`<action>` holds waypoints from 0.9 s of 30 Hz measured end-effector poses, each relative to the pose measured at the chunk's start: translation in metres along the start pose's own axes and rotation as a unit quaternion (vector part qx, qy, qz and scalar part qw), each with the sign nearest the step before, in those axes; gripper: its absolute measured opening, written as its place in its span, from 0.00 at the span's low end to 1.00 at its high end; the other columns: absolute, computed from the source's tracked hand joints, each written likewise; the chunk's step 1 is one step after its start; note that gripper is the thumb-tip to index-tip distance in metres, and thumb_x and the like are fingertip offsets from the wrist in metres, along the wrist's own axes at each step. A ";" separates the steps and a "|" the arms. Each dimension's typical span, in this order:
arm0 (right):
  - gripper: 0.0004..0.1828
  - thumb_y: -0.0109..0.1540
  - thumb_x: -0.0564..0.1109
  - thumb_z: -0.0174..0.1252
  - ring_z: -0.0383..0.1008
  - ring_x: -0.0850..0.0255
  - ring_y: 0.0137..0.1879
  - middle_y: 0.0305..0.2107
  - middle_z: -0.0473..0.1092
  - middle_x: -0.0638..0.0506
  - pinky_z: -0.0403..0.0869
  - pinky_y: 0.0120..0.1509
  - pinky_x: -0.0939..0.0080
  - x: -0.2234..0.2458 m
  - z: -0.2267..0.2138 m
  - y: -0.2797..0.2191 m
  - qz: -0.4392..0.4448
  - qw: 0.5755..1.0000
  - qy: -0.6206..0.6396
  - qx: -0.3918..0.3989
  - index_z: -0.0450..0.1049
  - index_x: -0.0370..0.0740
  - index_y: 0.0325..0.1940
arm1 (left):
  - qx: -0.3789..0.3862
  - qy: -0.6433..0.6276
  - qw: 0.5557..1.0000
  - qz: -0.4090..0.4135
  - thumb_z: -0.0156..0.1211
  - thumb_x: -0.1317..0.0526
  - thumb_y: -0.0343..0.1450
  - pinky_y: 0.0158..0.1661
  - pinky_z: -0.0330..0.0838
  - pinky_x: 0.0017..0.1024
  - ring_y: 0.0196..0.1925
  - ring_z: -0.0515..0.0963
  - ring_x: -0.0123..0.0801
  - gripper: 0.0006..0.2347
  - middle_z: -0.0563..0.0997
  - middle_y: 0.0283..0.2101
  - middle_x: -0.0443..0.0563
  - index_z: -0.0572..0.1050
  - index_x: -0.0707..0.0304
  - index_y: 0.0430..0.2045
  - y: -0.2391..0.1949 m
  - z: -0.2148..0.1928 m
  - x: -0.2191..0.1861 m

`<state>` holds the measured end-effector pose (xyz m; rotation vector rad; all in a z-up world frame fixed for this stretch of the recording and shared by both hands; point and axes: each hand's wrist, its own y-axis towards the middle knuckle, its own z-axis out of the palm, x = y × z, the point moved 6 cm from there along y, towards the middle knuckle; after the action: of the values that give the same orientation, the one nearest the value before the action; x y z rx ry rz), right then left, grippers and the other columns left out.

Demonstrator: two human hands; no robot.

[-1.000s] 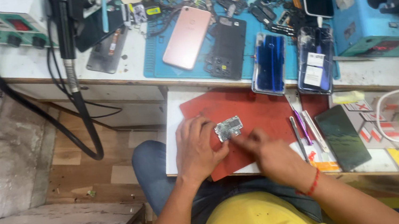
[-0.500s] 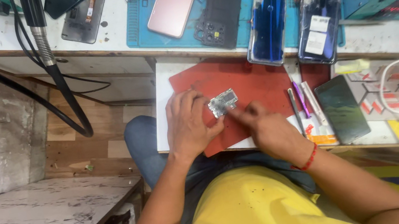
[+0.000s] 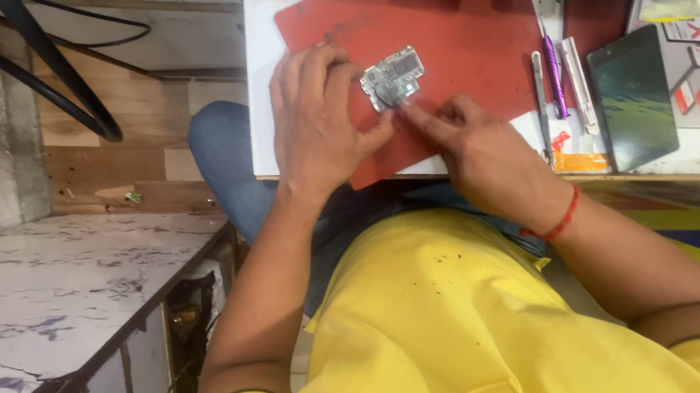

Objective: The person uses a small brush to clean a small electronic component placed on a red mat. They repeatedly brush the component's surface and edges, occasionally adjusting its position.

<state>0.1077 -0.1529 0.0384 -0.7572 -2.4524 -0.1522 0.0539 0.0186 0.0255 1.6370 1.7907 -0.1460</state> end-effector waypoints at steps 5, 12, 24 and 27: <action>0.33 0.62 0.32 0.49 0.74 0.35 0.38 0.45 0.69 0.33 0.74 0.42 0.41 -0.012 -0.002 -0.005 0.053 0.998 -0.034 -0.023 0.66 0.40 0.73 | 0.008 0.001 1.000 -0.007 0.78 0.55 0.59 0.65 0.58 0.49 0.61 0.69 0.47 0.21 0.71 0.51 0.52 0.77 0.63 0.40 -0.003 0.006 0.002; 0.35 0.62 0.31 0.48 0.74 0.35 0.39 0.47 0.69 0.35 0.74 0.42 0.41 -0.011 0.000 -0.001 0.069 0.995 -0.054 -0.046 0.66 0.45 0.75 | 0.011 -0.004 1.000 -0.004 0.78 0.55 0.60 0.65 0.59 0.49 0.61 0.69 0.47 0.20 0.71 0.52 0.52 0.76 0.63 0.40 -0.002 0.008 0.003; 0.38 0.58 0.32 0.49 0.76 0.40 0.39 0.45 0.69 0.38 0.76 0.41 0.45 -0.006 0.000 0.003 0.011 0.998 -0.058 0.003 0.67 0.51 0.72 | 0.002 0.004 1.000 0.019 0.79 0.54 0.61 0.64 0.59 0.51 0.61 0.68 0.50 0.22 0.70 0.52 0.53 0.76 0.63 0.43 -0.002 0.008 0.008; 0.34 0.66 0.33 0.48 0.75 0.38 0.40 0.50 0.69 0.36 0.75 0.42 0.43 -0.023 -0.009 -0.002 0.074 0.993 -0.056 -0.072 0.63 0.48 0.77 | 0.017 0.004 1.000 0.018 0.79 0.55 0.61 0.63 0.60 0.50 0.62 0.68 0.51 0.21 0.71 0.53 0.53 0.76 0.62 0.43 -0.005 0.014 0.004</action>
<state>0.1265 -0.1682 0.0340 -1.0331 -2.4980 -0.2380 0.0556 0.0138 0.0107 1.6958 1.7728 -0.1541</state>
